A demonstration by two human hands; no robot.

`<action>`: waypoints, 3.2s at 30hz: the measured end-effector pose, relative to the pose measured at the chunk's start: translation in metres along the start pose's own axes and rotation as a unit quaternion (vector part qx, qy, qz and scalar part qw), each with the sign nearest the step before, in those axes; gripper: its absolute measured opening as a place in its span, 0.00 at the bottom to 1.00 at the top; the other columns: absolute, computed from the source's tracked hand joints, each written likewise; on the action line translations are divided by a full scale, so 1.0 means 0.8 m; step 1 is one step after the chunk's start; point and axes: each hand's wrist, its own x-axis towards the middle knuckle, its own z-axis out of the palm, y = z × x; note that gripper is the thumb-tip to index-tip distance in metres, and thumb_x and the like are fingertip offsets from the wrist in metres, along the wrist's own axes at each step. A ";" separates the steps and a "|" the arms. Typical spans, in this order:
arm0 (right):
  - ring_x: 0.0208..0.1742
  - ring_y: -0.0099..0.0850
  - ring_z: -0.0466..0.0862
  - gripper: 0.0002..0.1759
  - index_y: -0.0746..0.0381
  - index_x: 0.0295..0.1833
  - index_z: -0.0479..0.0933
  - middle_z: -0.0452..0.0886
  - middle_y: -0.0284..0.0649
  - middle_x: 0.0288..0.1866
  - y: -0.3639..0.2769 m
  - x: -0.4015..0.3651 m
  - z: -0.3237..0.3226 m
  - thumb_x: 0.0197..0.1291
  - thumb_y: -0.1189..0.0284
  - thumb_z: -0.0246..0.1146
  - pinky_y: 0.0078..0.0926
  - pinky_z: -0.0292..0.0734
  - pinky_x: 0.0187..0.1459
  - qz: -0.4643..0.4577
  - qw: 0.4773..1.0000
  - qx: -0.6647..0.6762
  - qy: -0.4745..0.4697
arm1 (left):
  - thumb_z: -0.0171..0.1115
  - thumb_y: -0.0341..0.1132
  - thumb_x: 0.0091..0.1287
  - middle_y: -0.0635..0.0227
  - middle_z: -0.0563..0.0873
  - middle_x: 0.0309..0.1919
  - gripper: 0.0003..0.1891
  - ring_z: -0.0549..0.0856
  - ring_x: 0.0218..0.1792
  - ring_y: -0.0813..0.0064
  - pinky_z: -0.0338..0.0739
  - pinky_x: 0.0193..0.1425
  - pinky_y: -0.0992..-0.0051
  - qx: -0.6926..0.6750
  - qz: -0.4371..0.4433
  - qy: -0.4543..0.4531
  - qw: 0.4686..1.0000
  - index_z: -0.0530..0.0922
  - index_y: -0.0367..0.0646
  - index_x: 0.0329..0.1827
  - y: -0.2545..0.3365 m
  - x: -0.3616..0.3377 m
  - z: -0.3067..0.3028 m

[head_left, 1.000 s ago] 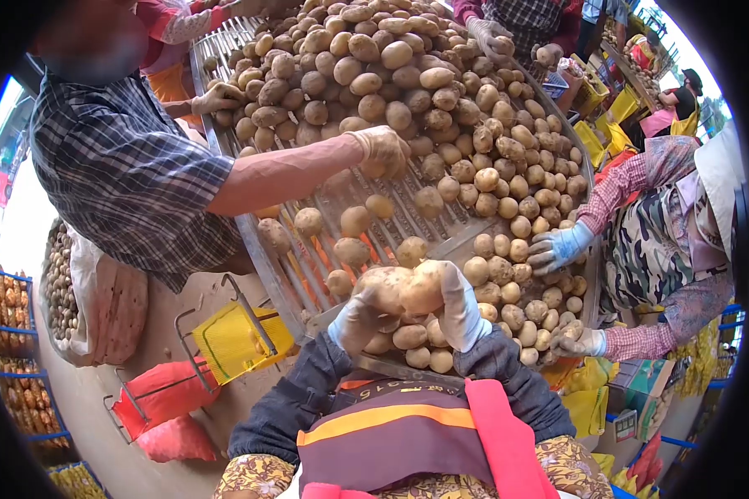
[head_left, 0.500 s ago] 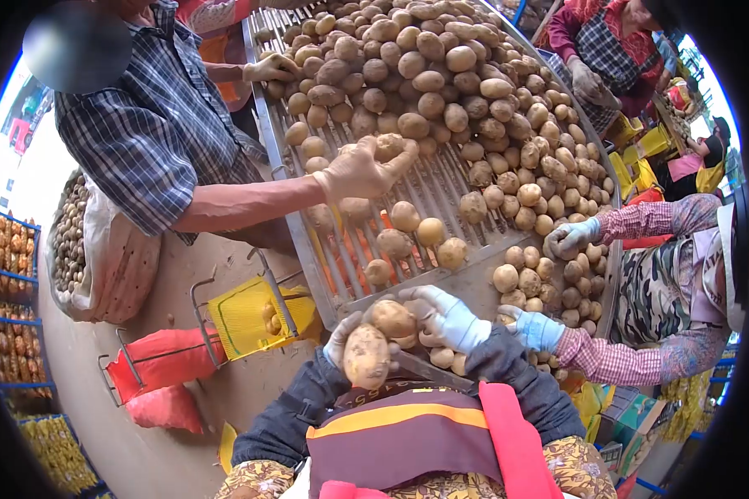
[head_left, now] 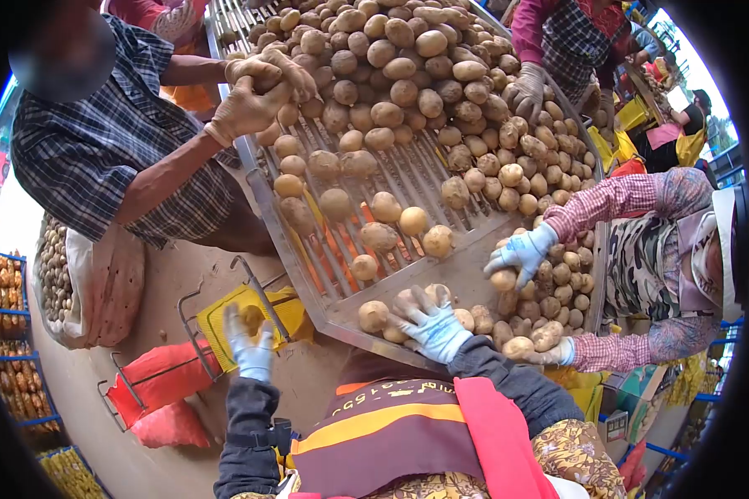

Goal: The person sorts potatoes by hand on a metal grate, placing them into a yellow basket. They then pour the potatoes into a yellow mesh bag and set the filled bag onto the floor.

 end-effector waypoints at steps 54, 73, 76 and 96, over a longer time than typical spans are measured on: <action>0.77 0.51 0.56 0.38 0.36 0.70 0.67 0.57 0.44 0.77 0.082 0.026 -0.046 0.53 0.40 0.61 0.74 0.41 0.69 0.089 0.994 0.039 -0.039 | 0.67 0.44 0.56 0.34 0.55 0.73 0.40 0.77 0.61 0.40 0.77 0.61 0.61 0.155 0.190 -0.480 0.842 0.63 0.50 0.74 0.225 0.075 0.073; 0.69 0.47 0.68 0.37 0.56 0.65 0.71 0.70 0.47 0.67 0.107 -0.182 0.032 0.51 0.52 0.70 0.56 0.56 0.70 0.267 0.926 0.070 0.257 | 0.67 0.40 0.58 0.55 0.68 0.69 0.30 0.79 0.58 0.52 0.78 0.59 0.60 0.029 0.387 -0.555 0.736 0.73 0.51 0.66 0.310 -0.046 0.160; 0.71 0.51 0.64 0.40 0.59 0.67 0.69 0.68 0.51 0.68 0.131 -0.101 -0.009 0.52 0.52 0.69 0.51 0.55 0.72 0.309 0.914 0.050 0.258 | 0.68 0.44 0.63 0.61 0.77 0.57 0.20 0.80 0.56 0.62 0.76 0.61 0.67 -0.168 0.148 -0.605 0.764 0.79 0.45 0.54 0.279 -0.073 0.165; 0.59 0.41 0.79 0.31 0.61 0.65 0.70 0.76 0.50 0.60 0.114 -0.013 -0.010 0.60 0.61 0.68 0.36 0.74 0.60 0.287 0.872 0.382 0.104 | 0.50 0.46 0.76 0.61 0.81 0.54 0.22 0.84 0.46 0.69 0.81 0.49 0.69 -0.481 -0.345 -0.537 0.601 0.68 0.42 0.66 0.254 -0.062 0.141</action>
